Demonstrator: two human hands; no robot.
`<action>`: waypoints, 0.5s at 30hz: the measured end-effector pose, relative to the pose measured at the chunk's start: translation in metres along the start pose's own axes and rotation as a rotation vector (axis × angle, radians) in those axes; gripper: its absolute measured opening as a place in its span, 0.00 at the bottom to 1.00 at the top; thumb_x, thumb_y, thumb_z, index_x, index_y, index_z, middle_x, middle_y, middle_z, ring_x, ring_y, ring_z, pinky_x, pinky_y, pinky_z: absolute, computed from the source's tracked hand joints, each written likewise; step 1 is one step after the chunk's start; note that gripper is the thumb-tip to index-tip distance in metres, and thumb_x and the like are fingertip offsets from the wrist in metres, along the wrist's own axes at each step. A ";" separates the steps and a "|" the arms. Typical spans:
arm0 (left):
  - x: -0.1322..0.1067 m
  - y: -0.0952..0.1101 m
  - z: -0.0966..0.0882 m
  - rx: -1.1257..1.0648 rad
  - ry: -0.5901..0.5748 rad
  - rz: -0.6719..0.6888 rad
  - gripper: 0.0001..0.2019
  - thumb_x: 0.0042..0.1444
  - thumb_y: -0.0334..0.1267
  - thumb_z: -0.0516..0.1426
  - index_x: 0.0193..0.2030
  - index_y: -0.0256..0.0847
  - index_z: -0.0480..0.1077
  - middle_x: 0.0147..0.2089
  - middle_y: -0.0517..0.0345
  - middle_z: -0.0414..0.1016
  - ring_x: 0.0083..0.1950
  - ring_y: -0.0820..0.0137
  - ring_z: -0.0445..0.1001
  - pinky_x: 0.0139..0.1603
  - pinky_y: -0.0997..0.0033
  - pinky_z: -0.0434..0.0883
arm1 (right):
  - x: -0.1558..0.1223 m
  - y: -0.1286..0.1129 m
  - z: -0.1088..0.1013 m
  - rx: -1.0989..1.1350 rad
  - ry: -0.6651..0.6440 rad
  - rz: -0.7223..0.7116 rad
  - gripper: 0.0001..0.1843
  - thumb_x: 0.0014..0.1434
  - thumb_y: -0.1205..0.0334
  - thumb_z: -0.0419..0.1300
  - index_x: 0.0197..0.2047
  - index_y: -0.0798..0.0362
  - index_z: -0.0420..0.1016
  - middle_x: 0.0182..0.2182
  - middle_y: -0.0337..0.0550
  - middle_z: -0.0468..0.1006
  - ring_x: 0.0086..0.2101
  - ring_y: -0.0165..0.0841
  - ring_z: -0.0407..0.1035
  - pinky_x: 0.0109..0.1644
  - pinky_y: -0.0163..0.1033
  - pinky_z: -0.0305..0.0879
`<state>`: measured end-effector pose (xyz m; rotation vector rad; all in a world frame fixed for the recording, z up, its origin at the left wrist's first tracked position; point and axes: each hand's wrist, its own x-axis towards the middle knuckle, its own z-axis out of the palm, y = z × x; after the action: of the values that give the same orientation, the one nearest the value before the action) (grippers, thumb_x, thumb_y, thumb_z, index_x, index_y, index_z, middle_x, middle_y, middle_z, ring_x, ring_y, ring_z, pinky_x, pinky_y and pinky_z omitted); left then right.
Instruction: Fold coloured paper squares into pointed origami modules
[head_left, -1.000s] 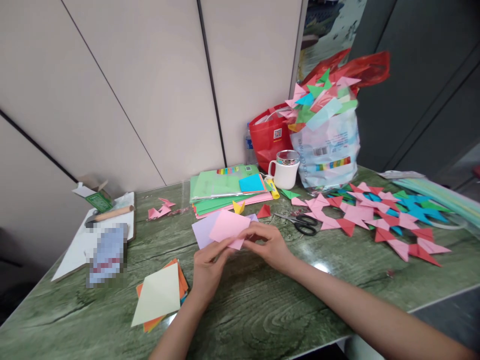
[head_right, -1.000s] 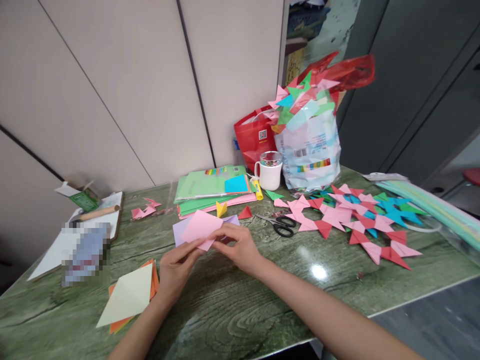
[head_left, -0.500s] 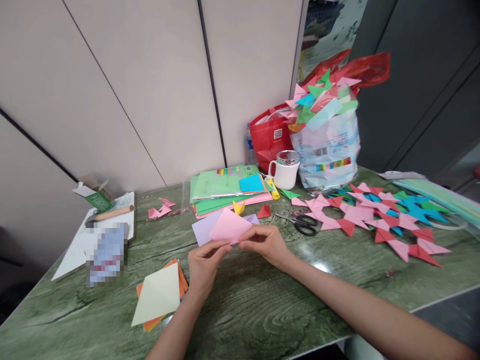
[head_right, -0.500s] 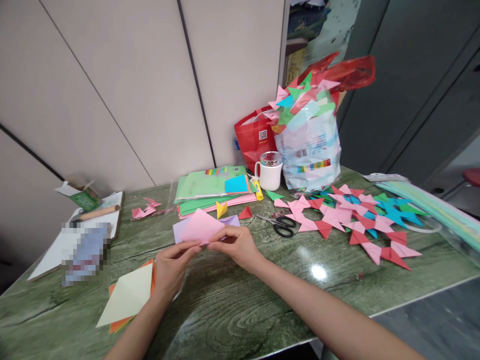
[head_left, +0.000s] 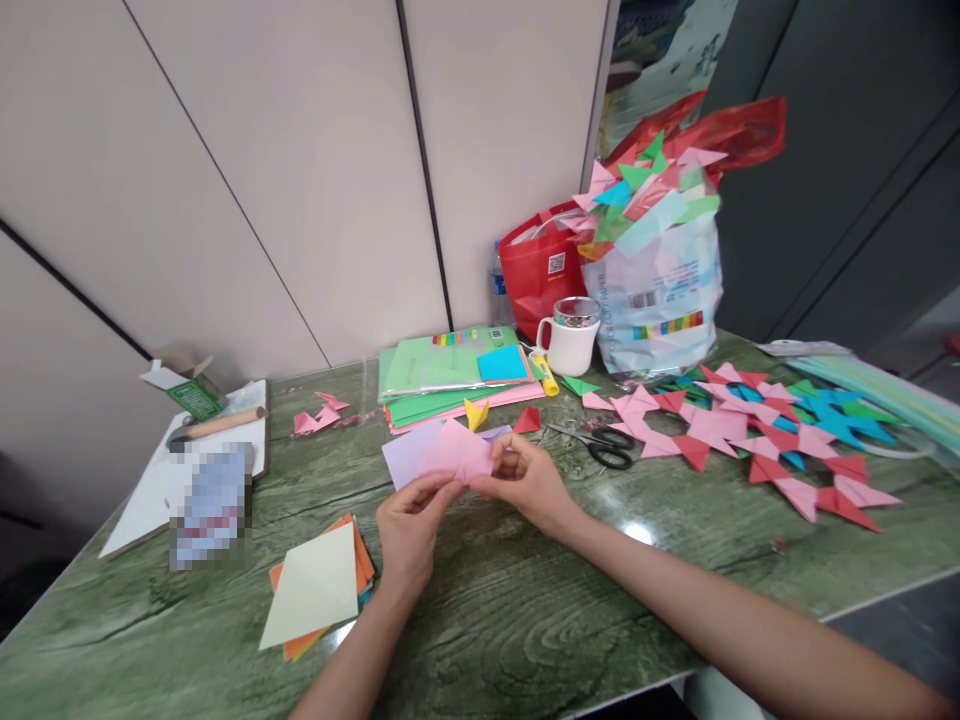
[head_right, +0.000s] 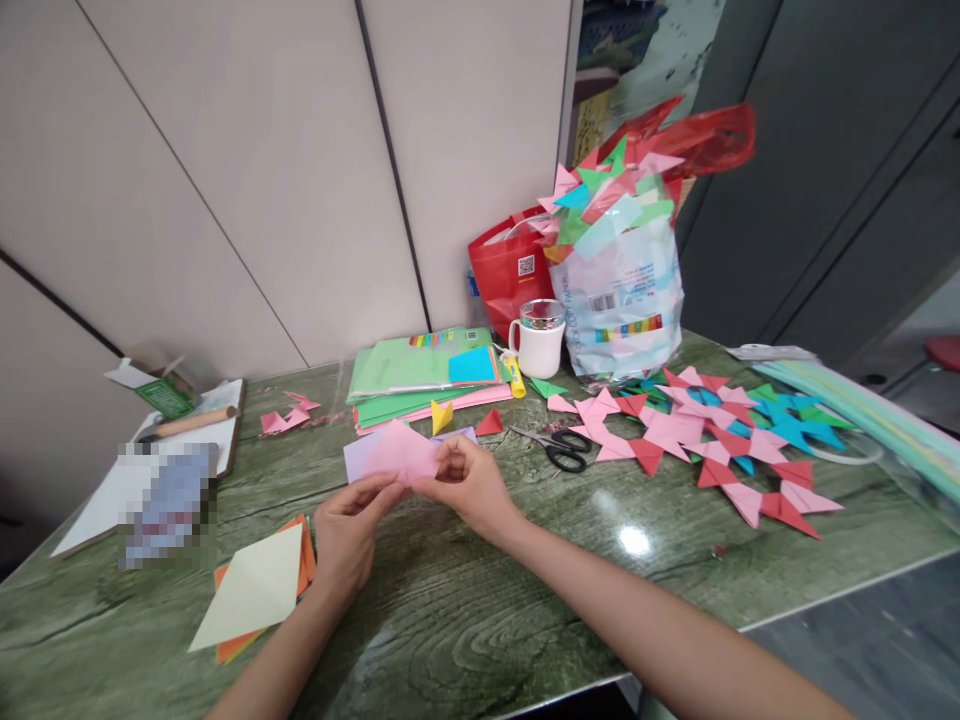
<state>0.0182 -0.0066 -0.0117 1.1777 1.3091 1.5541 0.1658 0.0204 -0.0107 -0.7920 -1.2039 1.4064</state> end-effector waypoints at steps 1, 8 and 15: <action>0.000 0.000 0.000 -0.013 0.002 -0.004 0.09 0.36 0.36 0.65 0.28 0.38 0.77 0.30 0.55 0.79 0.32 0.67 0.76 0.38 0.68 0.74 | 0.000 0.000 0.000 0.013 0.005 0.014 0.23 0.36 0.58 0.69 0.29 0.51 0.58 0.18 0.30 0.68 0.20 0.26 0.65 0.24 0.32 0.61; -0.001 0.001 0.003 -0.075 0.000 -0.028 0.09 0.36 0.34 0.65 0.29 0.37 0.77 0.29 0.56 0.79 0.32 0.68 0.76 0.38 0.69 0.74 | 0.001 0.000 0.000 0.043 -0.023 0.066 0.30 0.36 0.60 0.69 0.41 0.51 0.59 0.21 0.32 0.72 0.21 0.26 0.66 0.26 0.32 0.64; -0.001 0.000 0.001 -0.029 -0.004 -0.009 0.09 0.37 0.35 0.65 0.29 0.37 0.77 0.30 0.55 0.79 0.32 0.67 0.76 0.38 0.68 0.74 | 0.001 0.005 -0.001 0.004 -0.048 0.079 0.24 0.39 0.62 0.68 0.39 0.54 0.63 0.21 0.33 0.73 0.20 0.25 0.65 0.24 0.31 0.63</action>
<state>0.0194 -0.0077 -0.0118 1.1550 1.2840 1.5580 0.1654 0.0223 -0.0152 -0.8148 -1.2178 1.4988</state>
